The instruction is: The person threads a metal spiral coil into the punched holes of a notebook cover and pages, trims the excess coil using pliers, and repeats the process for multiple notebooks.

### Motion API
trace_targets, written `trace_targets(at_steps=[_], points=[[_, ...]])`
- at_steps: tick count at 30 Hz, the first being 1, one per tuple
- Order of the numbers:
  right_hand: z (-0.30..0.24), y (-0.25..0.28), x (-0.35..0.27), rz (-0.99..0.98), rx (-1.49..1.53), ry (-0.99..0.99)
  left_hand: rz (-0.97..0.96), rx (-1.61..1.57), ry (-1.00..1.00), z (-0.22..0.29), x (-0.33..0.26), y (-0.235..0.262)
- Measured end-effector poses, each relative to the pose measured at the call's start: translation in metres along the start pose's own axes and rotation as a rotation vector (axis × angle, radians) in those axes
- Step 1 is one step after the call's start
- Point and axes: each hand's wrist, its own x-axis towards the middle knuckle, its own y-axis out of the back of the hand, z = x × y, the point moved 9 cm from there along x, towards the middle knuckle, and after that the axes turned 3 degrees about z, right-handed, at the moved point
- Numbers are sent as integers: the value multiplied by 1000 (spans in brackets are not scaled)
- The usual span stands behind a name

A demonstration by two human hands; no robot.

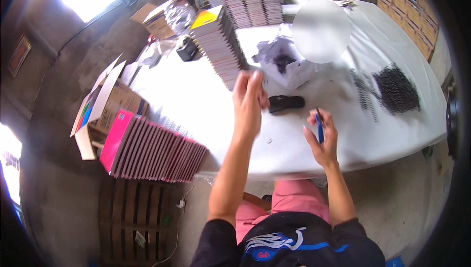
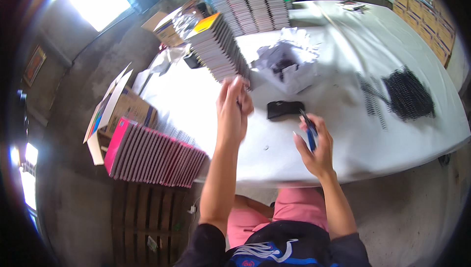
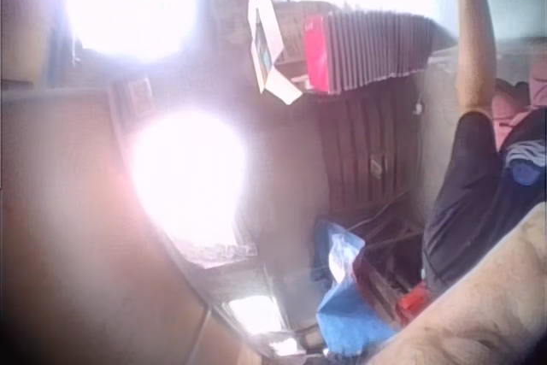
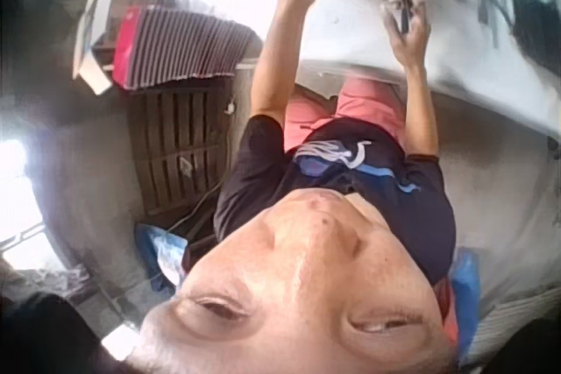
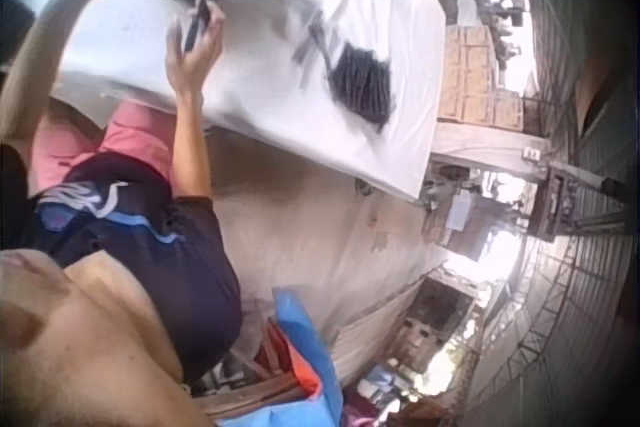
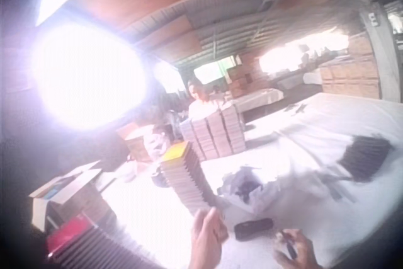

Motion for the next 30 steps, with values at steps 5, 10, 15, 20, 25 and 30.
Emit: trace_targets(at_steps=[5, 10, 15, 20, 25, 30], points=[[53, 50, -33, 27, -41, -148, -47, 793, -26, -61, 151, -31], [72, 46, -35, -38, 40, -195, -230, 551, -30, -60, 172, -65], [77, 40, -39, -77, 222, -262, -116, 375, -334, 7, 131, -68], [81, 45, -46, -15, 87, -192, -151, 886, -1283, 119, -83, -60], [0, -32, -80, -291, -93, 111, 284, 1595, -1556, 191, -229, 38], [-59, -170, -167, -729, -239, 393, 634, 982, -1368, 283, -219, 172]])
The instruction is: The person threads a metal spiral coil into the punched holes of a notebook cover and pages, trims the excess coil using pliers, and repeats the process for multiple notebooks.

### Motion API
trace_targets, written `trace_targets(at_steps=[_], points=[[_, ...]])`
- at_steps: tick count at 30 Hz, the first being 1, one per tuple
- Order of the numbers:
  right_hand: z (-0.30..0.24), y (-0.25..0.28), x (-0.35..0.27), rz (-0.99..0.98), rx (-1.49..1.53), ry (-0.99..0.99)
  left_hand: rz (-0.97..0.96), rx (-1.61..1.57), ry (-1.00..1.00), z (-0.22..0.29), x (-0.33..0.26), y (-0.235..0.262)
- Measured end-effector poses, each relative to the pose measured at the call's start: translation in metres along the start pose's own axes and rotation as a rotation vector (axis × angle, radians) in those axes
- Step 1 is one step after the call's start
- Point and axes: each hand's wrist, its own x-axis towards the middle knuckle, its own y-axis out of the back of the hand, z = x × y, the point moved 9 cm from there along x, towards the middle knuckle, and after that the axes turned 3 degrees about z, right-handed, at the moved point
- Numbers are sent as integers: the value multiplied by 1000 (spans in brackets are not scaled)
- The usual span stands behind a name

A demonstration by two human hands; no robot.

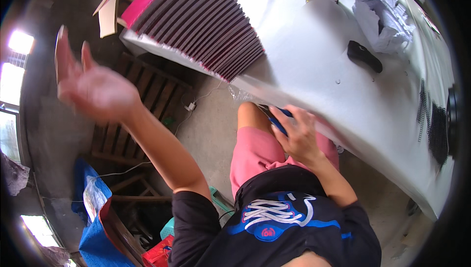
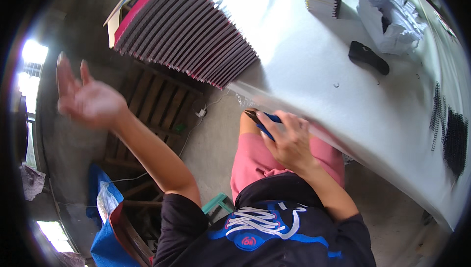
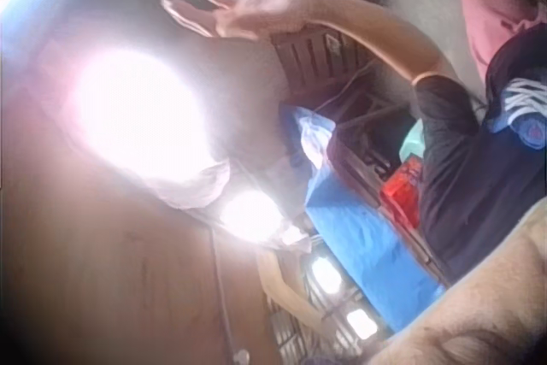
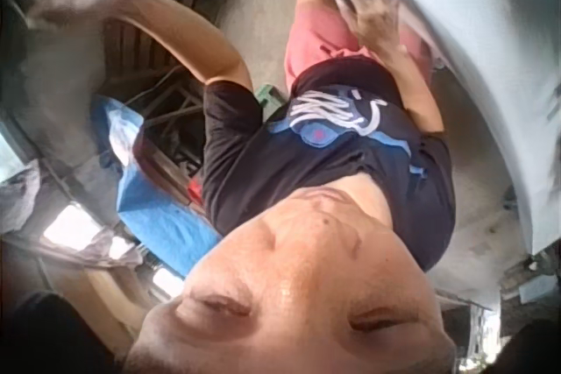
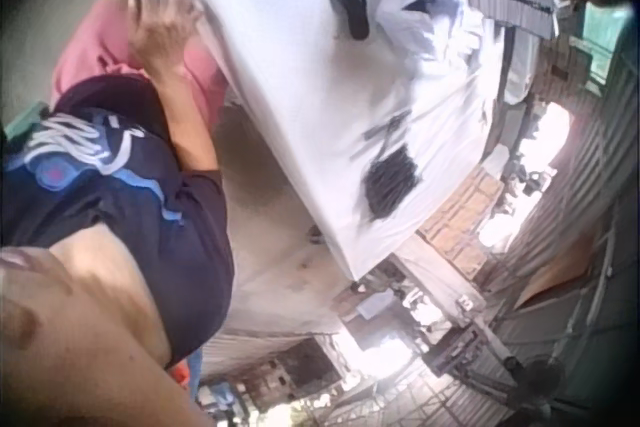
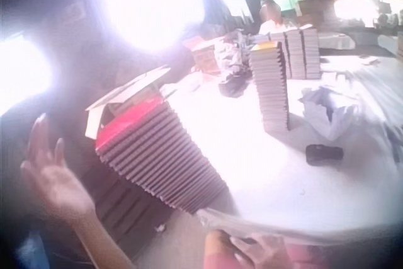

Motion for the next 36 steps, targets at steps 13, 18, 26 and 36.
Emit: trace_targets(at_steps=[13, 18, 26, 36], points=[[-19, -79, 26, 82, -183, 67, -290, -462, 219, -94, -39, -52], [-40, 22, 80, 212, 66, 112, -265, -346, 113, -94, -34, -30], [-121, 78, 157, 330, -164, 295, -120, -32, -96, -85, -41, -30], [-140, 61, 175, 319, -203, 303, -119, -37, 50, -86, -48, -35]])
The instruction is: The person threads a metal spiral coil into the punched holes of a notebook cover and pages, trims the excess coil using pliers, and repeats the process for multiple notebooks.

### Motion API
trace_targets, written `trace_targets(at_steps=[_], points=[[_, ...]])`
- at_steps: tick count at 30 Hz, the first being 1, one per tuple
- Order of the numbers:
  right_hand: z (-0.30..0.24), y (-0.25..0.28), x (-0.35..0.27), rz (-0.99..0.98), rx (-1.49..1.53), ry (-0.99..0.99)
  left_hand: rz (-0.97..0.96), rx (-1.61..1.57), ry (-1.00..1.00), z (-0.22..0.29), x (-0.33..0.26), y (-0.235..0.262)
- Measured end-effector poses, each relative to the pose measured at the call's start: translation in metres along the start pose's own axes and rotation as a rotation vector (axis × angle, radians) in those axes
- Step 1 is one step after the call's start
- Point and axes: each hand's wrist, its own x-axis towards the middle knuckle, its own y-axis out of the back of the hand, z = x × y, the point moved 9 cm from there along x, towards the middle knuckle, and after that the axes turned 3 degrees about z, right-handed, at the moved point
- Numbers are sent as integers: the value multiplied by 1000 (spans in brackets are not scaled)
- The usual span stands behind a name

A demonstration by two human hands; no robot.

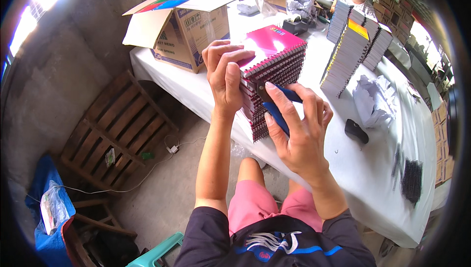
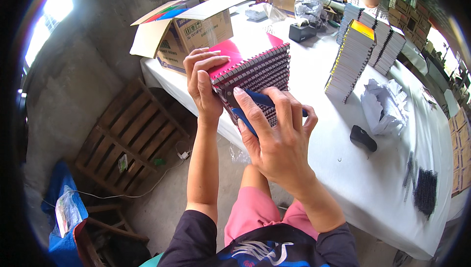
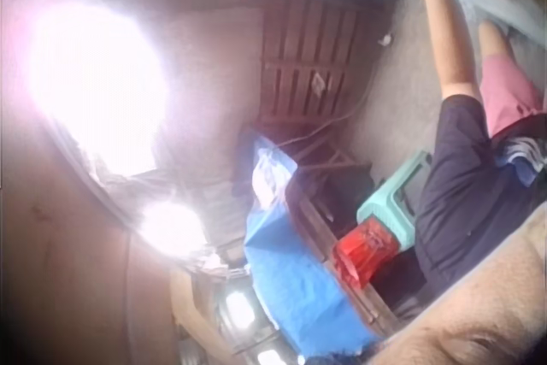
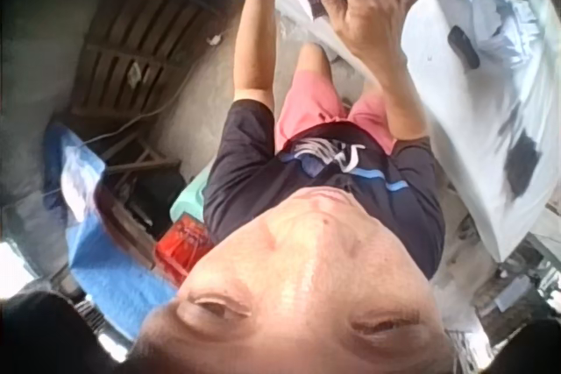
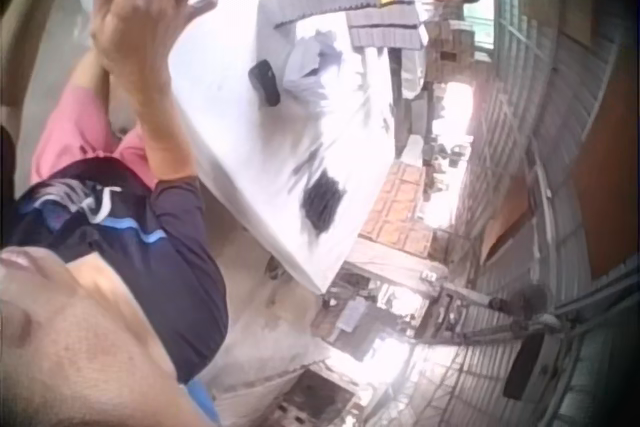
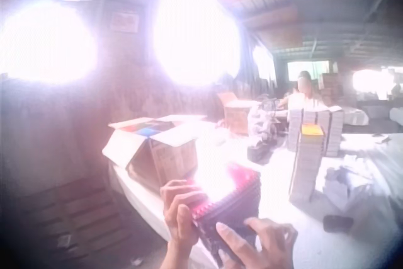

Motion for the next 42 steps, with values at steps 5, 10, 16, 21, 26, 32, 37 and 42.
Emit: trace_targets(at_steps=[5, 10, 16, 21, 26, 32, 37, 42], points=[[-2, -5, 2, -31, 41, -6, -2, 10, 6, -1, -2, 2], [8, -15, 0, -213, 723, -271, -5, -3, -7, 0, -3, 3], [15, -33, -16, -481, 1386, -803, -25, 4, 13, 3, -4, 3], [4, 12, -6, -80, 406, -162, 24, -34, 19, 0, -3, 5], [20, -1, -31, 280, 217, -90, 141, -30, -67, -5, -12, 8], [115, 7, -143, 339, 350, -486, -68, -26, -159, 0, 6, -9], [134, 3, -216, 265, 420, -594, -37, -15, -185, -3, 9, -9], [138, 3, -257, 234, 616, -734, 32, -131, 5, -21, 8, -8]])
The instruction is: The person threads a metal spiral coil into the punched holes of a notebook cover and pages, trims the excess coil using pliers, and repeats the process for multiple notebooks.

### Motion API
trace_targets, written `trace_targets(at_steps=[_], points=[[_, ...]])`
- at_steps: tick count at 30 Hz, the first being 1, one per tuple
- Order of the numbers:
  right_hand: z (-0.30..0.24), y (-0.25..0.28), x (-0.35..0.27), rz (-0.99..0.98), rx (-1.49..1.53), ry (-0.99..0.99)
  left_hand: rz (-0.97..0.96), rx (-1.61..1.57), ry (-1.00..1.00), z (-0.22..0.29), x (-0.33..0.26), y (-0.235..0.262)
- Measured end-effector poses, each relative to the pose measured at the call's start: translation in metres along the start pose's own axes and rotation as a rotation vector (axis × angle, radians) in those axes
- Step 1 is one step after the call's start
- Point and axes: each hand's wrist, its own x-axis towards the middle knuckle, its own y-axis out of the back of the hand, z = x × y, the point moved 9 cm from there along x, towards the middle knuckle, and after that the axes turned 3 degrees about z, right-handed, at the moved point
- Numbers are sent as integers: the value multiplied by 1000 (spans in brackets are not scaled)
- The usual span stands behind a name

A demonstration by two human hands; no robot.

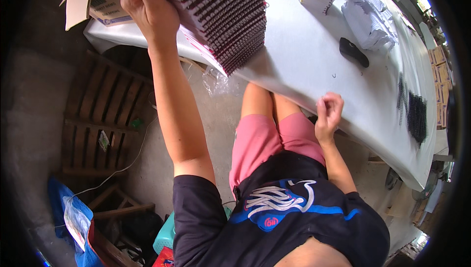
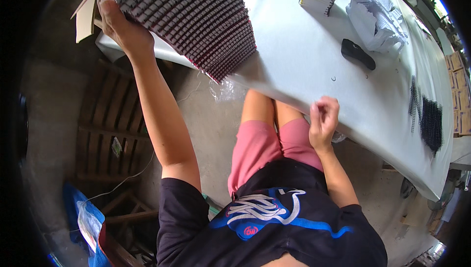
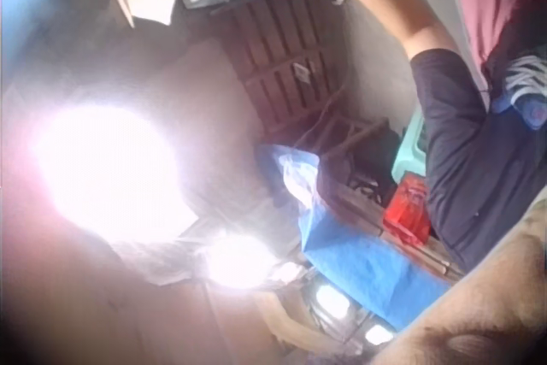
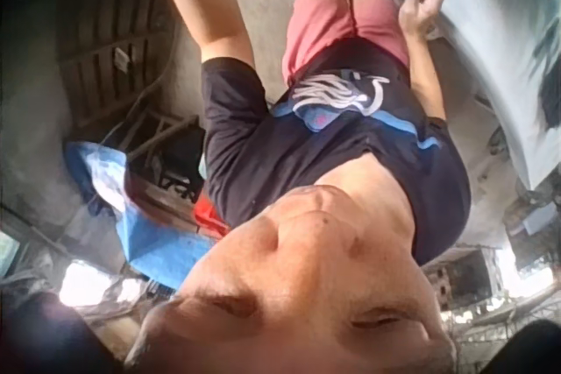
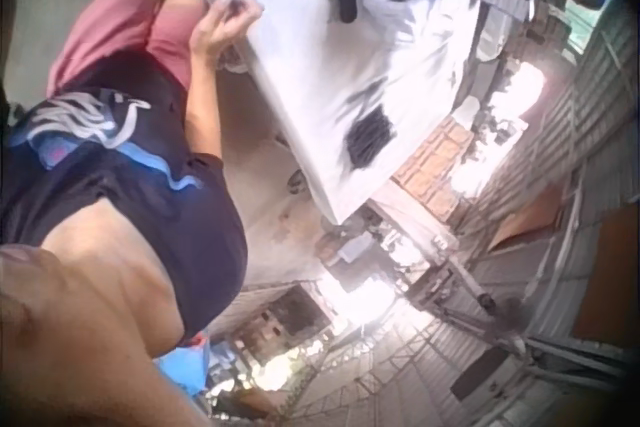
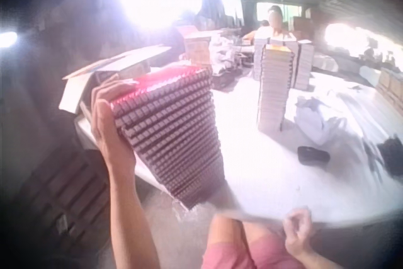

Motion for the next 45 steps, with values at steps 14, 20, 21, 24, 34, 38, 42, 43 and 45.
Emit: trace_targets(at_steps=[14, 20, 21, 24, 34, 38, 42, 43, 45], points=[[-60, -73, 35, -301, -340, 282, 68, -62, 161, 34, 23, 58], [-74, -76, 45, -251, -214, 301, 204, 81, 579, 15, -27, 113], [-70, -83, 37, -308, -200, 329, 223, 123, 615, 16, -37, 125], [-55, -117, -7, -594, -144, 332, 256, 293, 673, 21, -69, 177], [108, -192, -232, -1897, -548, -23, 281, 581, 1297, 2, -266, 340], [179, -179, -293, -2040, -685, -361, 152, 525, 1647, -7, -401, 364], [189, -178, -328, -2146, -730, -666, -326, 844, 1769, -1, -486, 377], [194, -174, -339, -2213, -763, -751, -348, 807, 1861, 5, -505, 377], [191, -182, -342, -2239, -760, -753, -481, 754, 2010, 21, -553, 376]])
